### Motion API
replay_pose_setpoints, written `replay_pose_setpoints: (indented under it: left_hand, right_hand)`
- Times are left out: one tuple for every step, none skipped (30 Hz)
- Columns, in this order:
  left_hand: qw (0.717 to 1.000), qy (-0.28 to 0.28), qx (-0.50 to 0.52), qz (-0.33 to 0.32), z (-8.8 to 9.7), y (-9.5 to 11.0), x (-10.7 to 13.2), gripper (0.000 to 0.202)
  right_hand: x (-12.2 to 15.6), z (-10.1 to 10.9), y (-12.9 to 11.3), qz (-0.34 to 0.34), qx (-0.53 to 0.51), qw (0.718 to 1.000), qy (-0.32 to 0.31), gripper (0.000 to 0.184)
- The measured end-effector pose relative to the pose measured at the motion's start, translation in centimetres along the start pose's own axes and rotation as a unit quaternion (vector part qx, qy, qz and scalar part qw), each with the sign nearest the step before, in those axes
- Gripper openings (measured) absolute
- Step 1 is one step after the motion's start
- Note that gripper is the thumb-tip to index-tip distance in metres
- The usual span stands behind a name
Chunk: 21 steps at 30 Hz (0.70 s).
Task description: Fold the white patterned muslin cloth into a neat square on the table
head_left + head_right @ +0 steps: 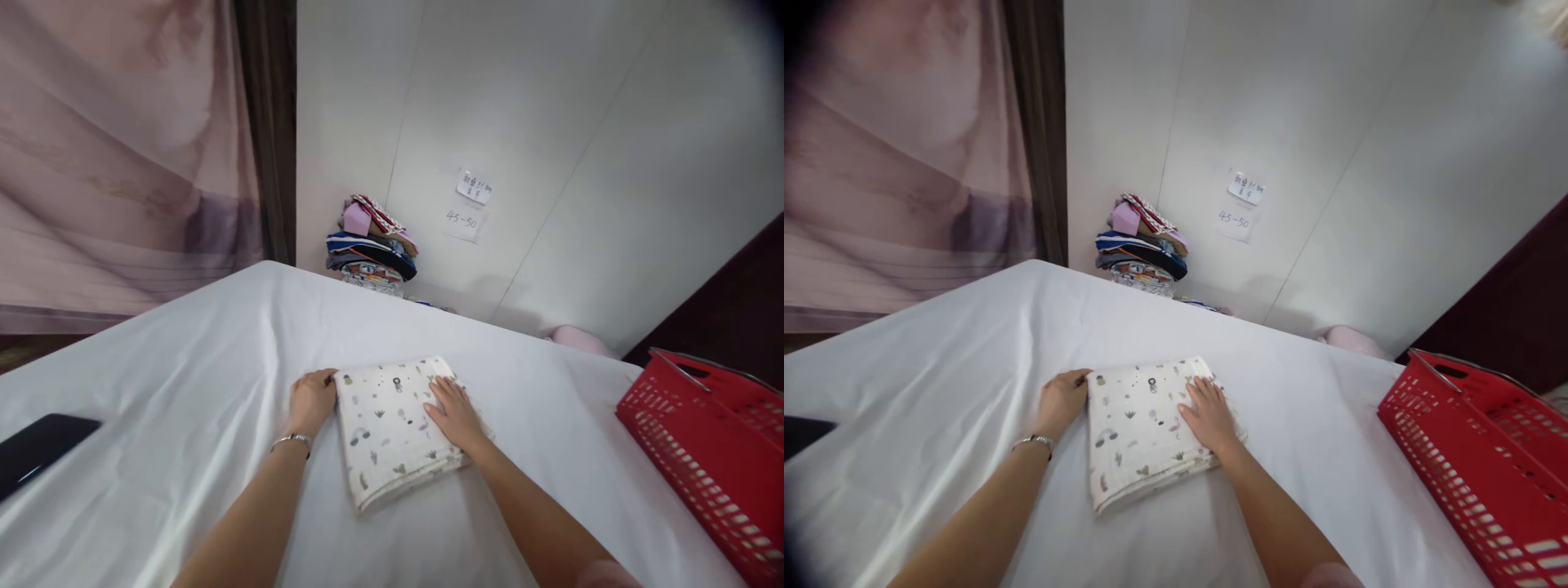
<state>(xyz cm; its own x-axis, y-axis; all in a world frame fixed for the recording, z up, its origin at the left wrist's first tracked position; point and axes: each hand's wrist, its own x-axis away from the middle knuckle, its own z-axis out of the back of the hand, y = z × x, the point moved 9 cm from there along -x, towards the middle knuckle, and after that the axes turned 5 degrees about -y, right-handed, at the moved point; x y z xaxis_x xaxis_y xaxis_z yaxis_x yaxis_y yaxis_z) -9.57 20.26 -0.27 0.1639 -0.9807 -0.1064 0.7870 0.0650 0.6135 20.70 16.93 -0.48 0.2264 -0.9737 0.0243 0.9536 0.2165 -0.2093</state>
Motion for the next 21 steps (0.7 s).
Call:
replay_pose_setpoints:
  left_hand:
    - [1.000, -0.003, -0.007, -0.005, 0.0, 0.0, 0.0, 0.030]
    - [1.000, -0.006, -0.007, -0.005, -0.1, 0.0, -0.1, 0.030]
    - [1.000, -0.008, 0.002, -0.003, 0.0, -0.2, -0.1, 0.030]
    - [1.000, -0.002, 0.016, -0.001, 0.1, -0.3, -0.2, 0.032]
    - [0.999, 0.011, 0.030, -0.003, 0.4, -0.2, -0.1, 0.034]
    - [0.999, 0.031, 0.039, -0.016, 0.8, 0.2, 0.1, 0.036]
    - [0.997, 0.055, 0.041, -0.039, 1.2, 1.0, 0.4, 0.038]
    - [0.994, 0.077, 0.033, -0.074, 1.4, 2.2, 0.9, 0.039]
    - [0.989, 0.089, 0.016, -0.117, 1.3, 3.7, 1.6, 0.039]
    - [0.983, 0.086, -0.007, -0.160, 0.7, 5.2, 2.4, 0.038]
    - [0.977, 0.070, -0.031, -0.198, -0.3, 6.7, 3.2, 0.039]
    - [0.971, 0.047, -0.055, -0.228, -1.4, 8.0, 4.0, 0.040]
    - [0.965, 0.026, -0.079, -0.248, -2.6, 9.0, 4.7, 0.043]
    - [0.960, 0.008, -0.100, -0.260, -3.7, 9.6, 5.4, 0.046]
    - [0.957, -0.004, -0.116, -0.266, -4.5, 9.9, 5.8, 0.048]
    - [0.955, -0.010, -0.129, -0.268, -5.1, 10.0, 6.1, 0.050]
    - [0.953, -0.013, -0.138, -0.268, -5.5, 9.9, 6.3, 0.051]
    - [0.952, -0.014, -0.144, -0.268, -5.7, 9.8, 6.3, 0.053]
    - [0.952, -0.014, -0.150, -0.268, -5.8, 9.6, 6.3, 0.054]
    - [0.951, -0.013, -0.155, -0.269, -5.9, 9.4, 6.2, 0.055]
    - [0.950, -0.013, -0.159, -0.270, -5.9, 9.2, 6.1, 0.056]
  right_hand:
    - [0.0, 0.0, 0.0, -0.001, 0.000, 1.000, -0.001, 0.054]
    - [0.0, 0.0, 0.0, -0.002, 0.001, 1.000, -0.004, 0.054]
    - [0.0, -0.1, 0.0, -0.004, 0.002, 1.000, -0.006, 0.054]
    - [0.0, -0.1, 0.0, -0.004, 0.003, 1.000, -0.008, 0.054]
    - [-0.1, -0.1, 0.0, -0.005, 0.005, 1.000, -0.009, 0.055]
    - [-0.1, -0.2, 0.0, -0.005, 0.006, 1.000, -0.010, 0.055]
    - [-0.2, -0.2, 0.0, -0.006, 0.007, 1.000, -0.011, 0.055]
    - [-0.3, -0.2, 0.0, -0.007, 0.008, 1.000, -0.013, 0.055]
    - [-0.3, -0.3, 0.0, -0.008, 0.009, 1.000, -0.016, 0.056]
    - [-0.3, -0.3, 0.0, -0.008, 0.011, 1.000, -0.018, 0.056]
    - [-0.3, -0.2, -0.1, -0.008, 0.013, 1.000, -0.019, 0.057]
    - [-0.3, -0.2, -0.2, -0.007, 0.015, 1.000, -0.018, 0.057]
    - [-0.2, -0.1, -0.3, -0.005, 0.017, 1.000, -0.016, 0.056]
    - [-0.2, 0.0, -0.4, -0.004, 0.018, 1.000, -0.013, 0.056]
    - [-0.1, 0.1, -0.5, -0.004, 0.017, 1.000, -0.012, 0.055]
    - [-0.1, 0.1, -0.6, -0.003, 0.014, 1.000, -0.011, 0.054]
    - [-0.1, 0.1, -0.6, -0.003, 0.006, 1.000, -0.013, 0.054]
    - [-0.3, 0.0, -0.5, -0.003, -0.008, 1.000, -0.016, 0.054]
    - [-0.5, 0.0, -0.3, -0.005, -0.031, 0.999, -0.020, 0.055]
    - [-0.8, 0.0, 0.1, -0.011, -0.063, 0.998, -0.022, 0.054]
    - [-1.2, 0.3, 0.8, -0.025, -0.101, 0.994, -0.014, 0.050]
